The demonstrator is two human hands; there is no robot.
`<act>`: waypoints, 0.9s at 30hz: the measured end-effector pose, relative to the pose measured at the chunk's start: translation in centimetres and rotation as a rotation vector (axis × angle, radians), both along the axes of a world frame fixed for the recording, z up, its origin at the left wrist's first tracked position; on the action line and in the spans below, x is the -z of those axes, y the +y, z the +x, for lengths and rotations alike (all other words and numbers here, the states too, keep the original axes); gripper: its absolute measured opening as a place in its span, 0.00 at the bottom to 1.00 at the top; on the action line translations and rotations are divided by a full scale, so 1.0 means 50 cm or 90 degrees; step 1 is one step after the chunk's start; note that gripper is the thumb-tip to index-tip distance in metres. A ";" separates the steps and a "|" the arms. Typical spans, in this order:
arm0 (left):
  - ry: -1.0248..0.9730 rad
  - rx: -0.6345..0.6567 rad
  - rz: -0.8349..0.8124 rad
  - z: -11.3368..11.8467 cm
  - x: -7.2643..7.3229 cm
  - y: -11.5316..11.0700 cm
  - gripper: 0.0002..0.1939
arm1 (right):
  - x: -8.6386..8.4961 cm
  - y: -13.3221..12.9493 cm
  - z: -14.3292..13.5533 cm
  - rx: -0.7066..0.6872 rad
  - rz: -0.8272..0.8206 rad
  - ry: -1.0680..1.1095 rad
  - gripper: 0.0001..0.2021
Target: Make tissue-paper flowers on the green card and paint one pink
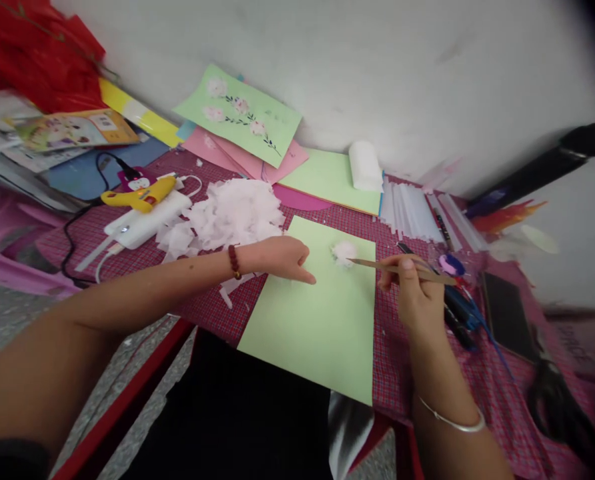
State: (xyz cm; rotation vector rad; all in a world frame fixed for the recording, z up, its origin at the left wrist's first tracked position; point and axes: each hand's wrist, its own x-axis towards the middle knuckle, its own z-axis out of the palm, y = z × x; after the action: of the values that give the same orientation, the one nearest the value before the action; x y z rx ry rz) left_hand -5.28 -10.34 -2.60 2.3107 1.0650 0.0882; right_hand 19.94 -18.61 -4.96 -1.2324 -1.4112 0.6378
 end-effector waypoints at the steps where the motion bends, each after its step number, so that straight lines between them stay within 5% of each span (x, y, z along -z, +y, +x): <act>1: 0.001 -0.013 -0.008 -0.001 0.007 -0.003 0.15 | 0.000 0.000 0.000 0.000 -0.001 -0.005 0.16; 10: -0.377 -0.079 -0.470 0.026 -0.019 -0.002 0.11 | 0.004 -0.007 -0.035 -0.085 -0.021 0.062 0.11; 19: -0.482 -0.108 -0.351 0.080 -0.015 -0.036 0.09 | -0.006 -0.015 -0.073 -0.178 -0.116 0.138 0.14; 27: -0.554 -0.101 -0.299 0.069 0.005 -0.037 0.10 | 0.009 -0.007 -0.075 -0.105 -0.140 0.156 0.11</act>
State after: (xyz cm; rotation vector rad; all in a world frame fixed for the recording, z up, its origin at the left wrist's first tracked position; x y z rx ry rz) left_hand -1.84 -12.19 -2.85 1.4985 0.6955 0.7439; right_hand 16.20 -18.98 -5.39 -1.1679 -1.2695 1.0453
